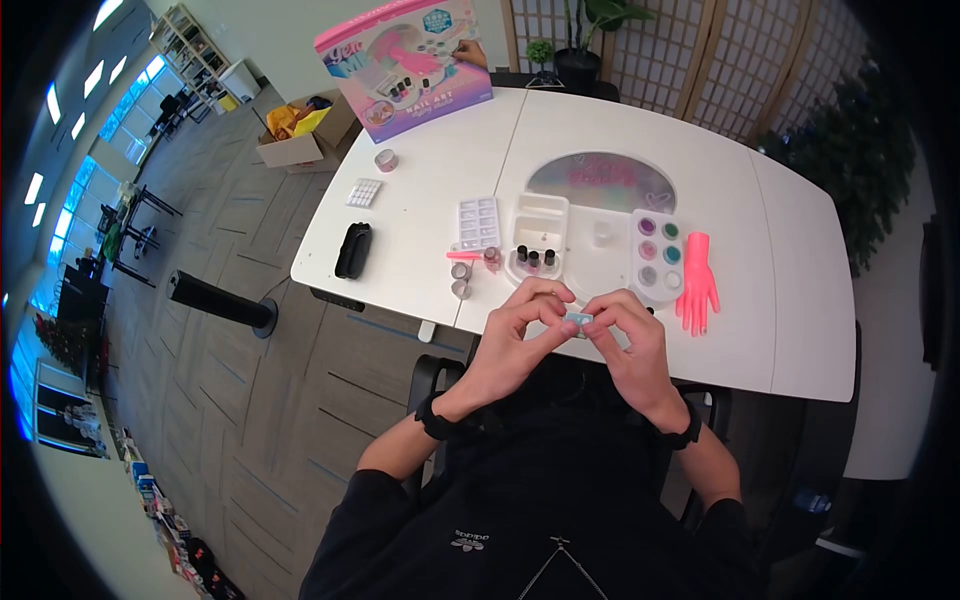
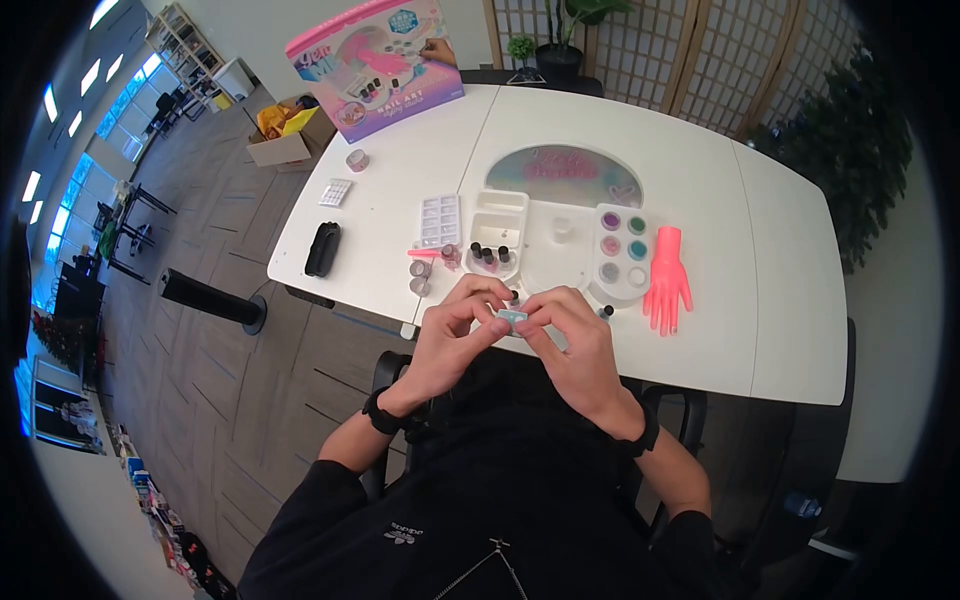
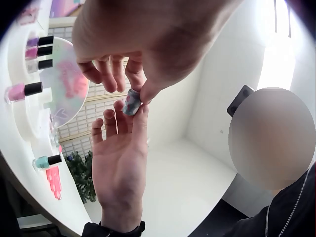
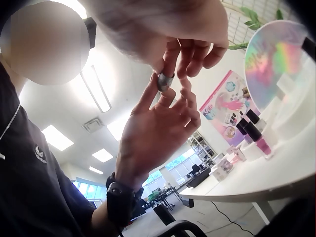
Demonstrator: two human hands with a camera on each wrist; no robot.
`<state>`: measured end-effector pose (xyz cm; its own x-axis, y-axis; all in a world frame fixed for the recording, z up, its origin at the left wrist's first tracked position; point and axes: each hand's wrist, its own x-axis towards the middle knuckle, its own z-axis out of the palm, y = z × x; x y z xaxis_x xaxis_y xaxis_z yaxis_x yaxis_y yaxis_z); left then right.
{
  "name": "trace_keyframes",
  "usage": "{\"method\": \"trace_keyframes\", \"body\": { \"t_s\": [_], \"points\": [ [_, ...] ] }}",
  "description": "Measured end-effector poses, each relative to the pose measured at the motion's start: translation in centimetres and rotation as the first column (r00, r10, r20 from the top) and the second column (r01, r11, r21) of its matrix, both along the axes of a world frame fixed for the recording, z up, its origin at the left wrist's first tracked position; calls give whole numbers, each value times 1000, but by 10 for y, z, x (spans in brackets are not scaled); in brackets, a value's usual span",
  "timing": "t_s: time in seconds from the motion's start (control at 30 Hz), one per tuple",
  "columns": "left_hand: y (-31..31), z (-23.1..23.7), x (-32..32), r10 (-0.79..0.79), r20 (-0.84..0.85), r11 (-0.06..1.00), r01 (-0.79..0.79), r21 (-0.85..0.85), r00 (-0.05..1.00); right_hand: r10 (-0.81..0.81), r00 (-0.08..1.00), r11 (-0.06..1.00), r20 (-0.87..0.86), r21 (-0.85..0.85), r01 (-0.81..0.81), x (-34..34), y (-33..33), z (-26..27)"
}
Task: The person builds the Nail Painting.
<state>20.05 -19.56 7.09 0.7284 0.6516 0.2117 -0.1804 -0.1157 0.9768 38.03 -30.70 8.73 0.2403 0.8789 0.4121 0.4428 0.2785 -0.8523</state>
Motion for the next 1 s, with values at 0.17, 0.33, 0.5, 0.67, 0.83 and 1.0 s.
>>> {"method": "trace_keyframes", "body": {
  "t_s": [0.17,0.33,0.5,0.67,0.83,1.0],
  "points": [
    [3,-4,8,121,24,993,-120,-12,992,-85,974,994,209,83,69,7,2,13],
    [8,-3,16,144,55,990,-144,-4,988,-79,776,981,626,188,-52,15,15,32],
    [23,6,21,131,26,991,-130,-34,991,2,725,986,689,119,-117,28,36,41],
    [60,6,15,216,-77,968,-203,147,973,176,846,982,504,-145,-118,49,78,51],
    [81,17,-3,429,-99,879,-389,276,898,294,860,927,416,-345,-149,71,136,41],
    [92,16,-24,493,-179,822,-388,417,851,412,796,847,443,-509,-155,69,177,17]
  ]
}}
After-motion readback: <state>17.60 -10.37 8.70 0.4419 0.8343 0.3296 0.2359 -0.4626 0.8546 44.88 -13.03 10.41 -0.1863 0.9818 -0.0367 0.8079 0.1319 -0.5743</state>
